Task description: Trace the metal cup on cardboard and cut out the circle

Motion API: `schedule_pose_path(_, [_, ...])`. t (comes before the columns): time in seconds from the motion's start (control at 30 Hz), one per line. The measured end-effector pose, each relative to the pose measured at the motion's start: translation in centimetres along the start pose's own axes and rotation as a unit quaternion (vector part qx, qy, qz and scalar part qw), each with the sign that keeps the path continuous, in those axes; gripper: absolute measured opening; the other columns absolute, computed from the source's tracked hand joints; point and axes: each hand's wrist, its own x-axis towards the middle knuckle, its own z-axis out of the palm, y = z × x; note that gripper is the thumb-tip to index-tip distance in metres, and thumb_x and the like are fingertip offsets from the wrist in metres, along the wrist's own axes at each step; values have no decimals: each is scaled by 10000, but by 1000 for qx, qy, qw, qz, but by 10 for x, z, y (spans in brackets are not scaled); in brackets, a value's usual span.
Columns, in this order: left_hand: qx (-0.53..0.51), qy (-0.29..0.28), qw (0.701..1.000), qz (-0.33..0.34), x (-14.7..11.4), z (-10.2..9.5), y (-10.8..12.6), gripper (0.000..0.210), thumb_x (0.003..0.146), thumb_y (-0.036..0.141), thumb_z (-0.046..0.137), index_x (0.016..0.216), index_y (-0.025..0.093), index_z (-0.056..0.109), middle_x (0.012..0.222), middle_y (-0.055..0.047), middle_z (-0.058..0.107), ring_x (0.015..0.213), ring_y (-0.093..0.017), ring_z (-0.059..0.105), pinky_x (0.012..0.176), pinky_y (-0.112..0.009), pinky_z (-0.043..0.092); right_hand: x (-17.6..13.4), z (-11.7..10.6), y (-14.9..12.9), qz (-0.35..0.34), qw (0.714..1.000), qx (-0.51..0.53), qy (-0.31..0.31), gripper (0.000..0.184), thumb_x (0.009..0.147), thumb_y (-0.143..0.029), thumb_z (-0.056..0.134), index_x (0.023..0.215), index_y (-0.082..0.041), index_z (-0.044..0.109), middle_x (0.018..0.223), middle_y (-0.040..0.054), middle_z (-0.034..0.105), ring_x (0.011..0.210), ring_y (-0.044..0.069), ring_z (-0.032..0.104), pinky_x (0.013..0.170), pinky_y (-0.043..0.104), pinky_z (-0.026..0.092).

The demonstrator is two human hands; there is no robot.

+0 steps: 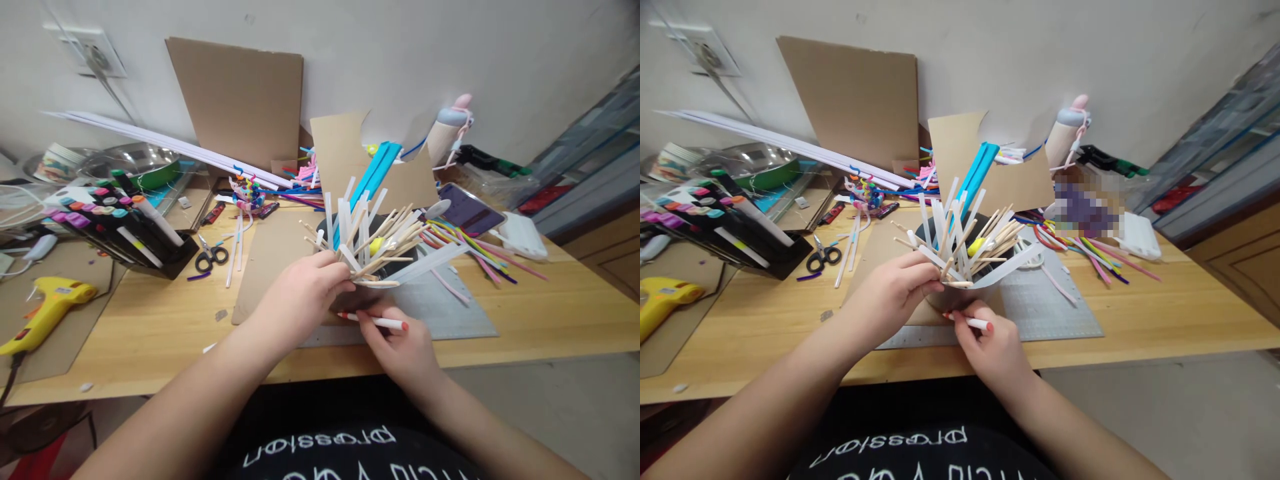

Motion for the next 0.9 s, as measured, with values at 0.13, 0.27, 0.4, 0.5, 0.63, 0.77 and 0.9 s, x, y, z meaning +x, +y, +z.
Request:
schedule_pose_path(0.13, [-11, 3, 1000, -2, 0, 1, 0, 180, 907, 203, 521, 759, 138, 602, 891, -41, 609, 830, -164, 586, 719, -279, 458, 2, -10, 4, 62, 997, -42, 13, 208, 844, -294, 550, 669, -191, 599, 518, -11, 619, 431, 114, 552, 425, 189, 409])
schedule_pose_path(0.27, [-10, 0, 1000, -2, 0, 0, 0, 176, 905, 200, 522, 762, 136, 602, 888, -41, 606, 829, -166, 582, 717, -282, 457, 4, -12, 0, 87, 996, 23, -4, 236, 861, -324, 543, 666, -196, 578, 440, -37, 546, 369, 102, 495, 404, 191, 394])
schedule_pose_path(0.4, [-2, -2, 1000, -3, 0, 0, 0, 173, 898, 189, 529, 754, 131, 604, 864, -40, 595, 811, -164, 576, 713, -285, 460, 4, -4, -2, 16, 999, 37, -21, 196, 876, -321, 551, 758, -190, 635, 571, -1, 647, 476, 120, 585, 488, 193, 449])
schedule_pose_path(0.5, [-5, 0, 1000, 0, 0, 0, -1, 164, 899, 185, 529, 767, 129, 609, 882, -43, 602, 826, -165, 581, 725, -287, 462, 2, -2, 3, -7, 1000, -1, -10, 199, 877, -297, 547, 736, -187, 633, 609, 6, 665, 516, 117, 603, 515, 183, 453])
schedule_pose_path(0.63, [-12, 2, 1000, 0, 0, 1, -1, 178, 904, 202, 527, 760, 132, 604, 896, -43, 611, 839, -167, 586, 729, -285, 462, 2, -8, 6, 49, 998, -39, 10, 216, 857, -297, 554, 675, -190, 600, 512, -25, 606, 427, 97, 530, 434, 175, 402])
schedule_pose_path(0.77, [-7, 3, 1000, -1, 0, 1, -1, 171, 902, 202, 529, 767, 132, 609, 896, -44, 610, 839, -167, 586, 730, -286, 463, 3, -9, 1, 29, 1000, 0, -1, 196, 869, -299, 558, 720, -192, 627, 592, -15, 664, 498, 101, 593, 489, 164, 440])
schedule_pose_path(0.9, [7, -2, 1000, 0, -1, 0, -1, 166, 894, 191, 538, 754, 131, 605, 848, -37, 591, 794, -162, 575, 697, -281, 456, 3, -4, 0, -17, 1000, 5, -15, 185, 878, -307, 565, 768, -194, 661, 657, 3, 699, 556, 113, 637, 541, 171, 465])
